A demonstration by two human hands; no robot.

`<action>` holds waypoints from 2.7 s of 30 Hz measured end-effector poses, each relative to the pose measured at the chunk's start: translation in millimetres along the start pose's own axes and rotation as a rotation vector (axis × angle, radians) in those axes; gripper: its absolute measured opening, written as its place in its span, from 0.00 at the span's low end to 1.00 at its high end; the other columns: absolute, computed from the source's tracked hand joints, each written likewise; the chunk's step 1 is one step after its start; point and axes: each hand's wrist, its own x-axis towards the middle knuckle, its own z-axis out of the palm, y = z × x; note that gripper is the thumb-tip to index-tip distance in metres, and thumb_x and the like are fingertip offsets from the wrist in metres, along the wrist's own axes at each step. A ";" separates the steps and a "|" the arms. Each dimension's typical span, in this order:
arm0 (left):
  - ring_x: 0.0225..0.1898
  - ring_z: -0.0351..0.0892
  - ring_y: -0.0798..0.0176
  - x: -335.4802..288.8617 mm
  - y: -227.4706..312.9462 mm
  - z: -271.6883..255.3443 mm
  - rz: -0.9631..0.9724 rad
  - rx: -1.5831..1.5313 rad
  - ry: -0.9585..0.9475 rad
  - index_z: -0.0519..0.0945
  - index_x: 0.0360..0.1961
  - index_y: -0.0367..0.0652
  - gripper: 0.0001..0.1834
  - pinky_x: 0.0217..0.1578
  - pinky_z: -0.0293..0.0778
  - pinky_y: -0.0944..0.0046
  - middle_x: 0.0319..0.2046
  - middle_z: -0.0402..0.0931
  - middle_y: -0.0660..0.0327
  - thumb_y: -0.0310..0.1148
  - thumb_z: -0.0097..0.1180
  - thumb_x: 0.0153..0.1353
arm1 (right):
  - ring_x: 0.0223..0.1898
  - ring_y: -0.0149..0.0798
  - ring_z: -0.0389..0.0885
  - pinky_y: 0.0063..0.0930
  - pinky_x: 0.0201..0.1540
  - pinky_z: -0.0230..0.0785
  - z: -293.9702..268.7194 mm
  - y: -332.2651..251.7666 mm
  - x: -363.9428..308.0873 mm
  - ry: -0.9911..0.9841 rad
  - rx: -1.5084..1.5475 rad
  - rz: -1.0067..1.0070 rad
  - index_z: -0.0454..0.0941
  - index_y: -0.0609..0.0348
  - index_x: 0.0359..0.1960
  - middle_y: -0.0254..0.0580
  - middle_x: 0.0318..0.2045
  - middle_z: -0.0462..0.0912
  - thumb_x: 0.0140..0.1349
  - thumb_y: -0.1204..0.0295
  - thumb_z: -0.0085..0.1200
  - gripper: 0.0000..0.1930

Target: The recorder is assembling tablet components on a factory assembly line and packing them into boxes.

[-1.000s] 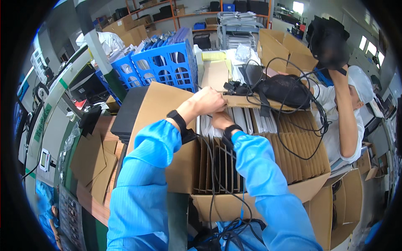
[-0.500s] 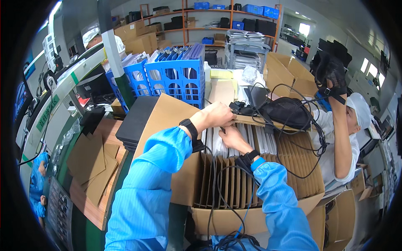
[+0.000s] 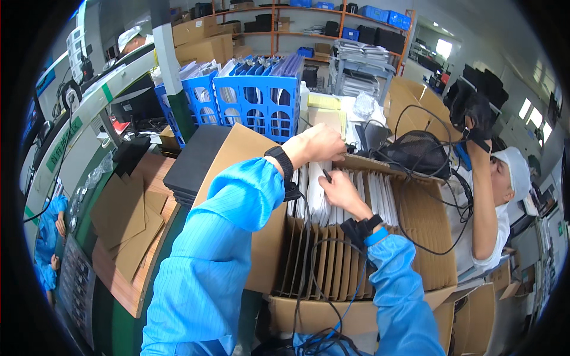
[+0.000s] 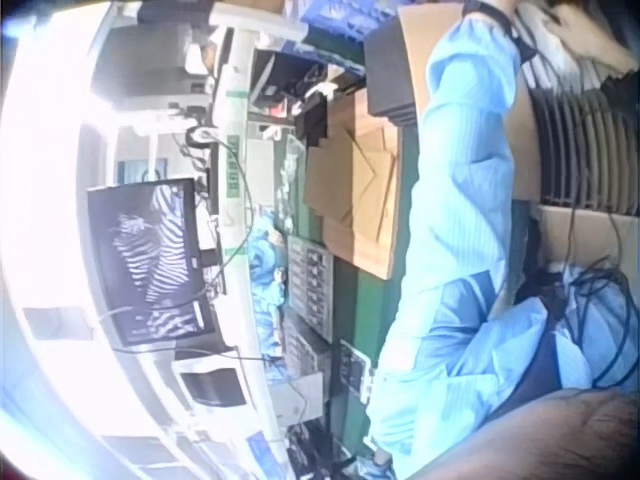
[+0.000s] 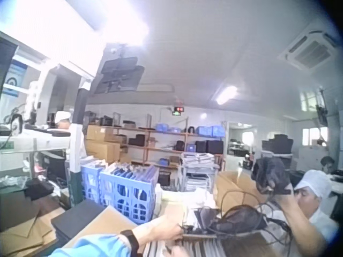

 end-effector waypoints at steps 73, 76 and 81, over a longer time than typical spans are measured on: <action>0.30 0.82 0.68 -560.8 426.7 -112.7 -2.318 -1.265 1.502 0.80 0.51 0.31 0.22 0.30 0.79 0.68 0.37 0.84 0.58 0.42 0.57 0.68 | 0.39 0.51 0.87 0.38 0.44 0.74 249.9 -208.1 -148.4 -0.779 0.311 -0.273 0.81 0.73 0.43 0.60 0.35 0.87 0.71 0.62 0.52 0.20; 0.44 0.86 0.60 -577.7 437.7 -129.9 -2.325 -1.228 1.335 0.77 0.57 0.28 0.25 0.43 0.82 0.62 0.47 0.83 0.51 0.40 0.55 0.68 | 0.45 0.64 0.84 0.45 0.49 0.73 260.4 -201.7 -169.5 -0.806 0.198 -0.277 0.81 0.73 0.45 0.69 0.38 0.84 0.70 0.62 0.49 0.20; 0.16 0.67 0.77 -571.4 417.1 -110.2 -2.412 -1.031 1.048 0.80 0.47 0.35 0.22 0.13 0.52 0.72 0.24 0.75 0.70 0.45 0.56 0.65 | 0.46 0.67 0.82 0.49 0.50 0.73 283.7 -160.2 -165.0 -0.742 0.118 -0.230 0.81 0.73 0.43 0.69 0.39 0.84 0.70 0.61 0.48 0.21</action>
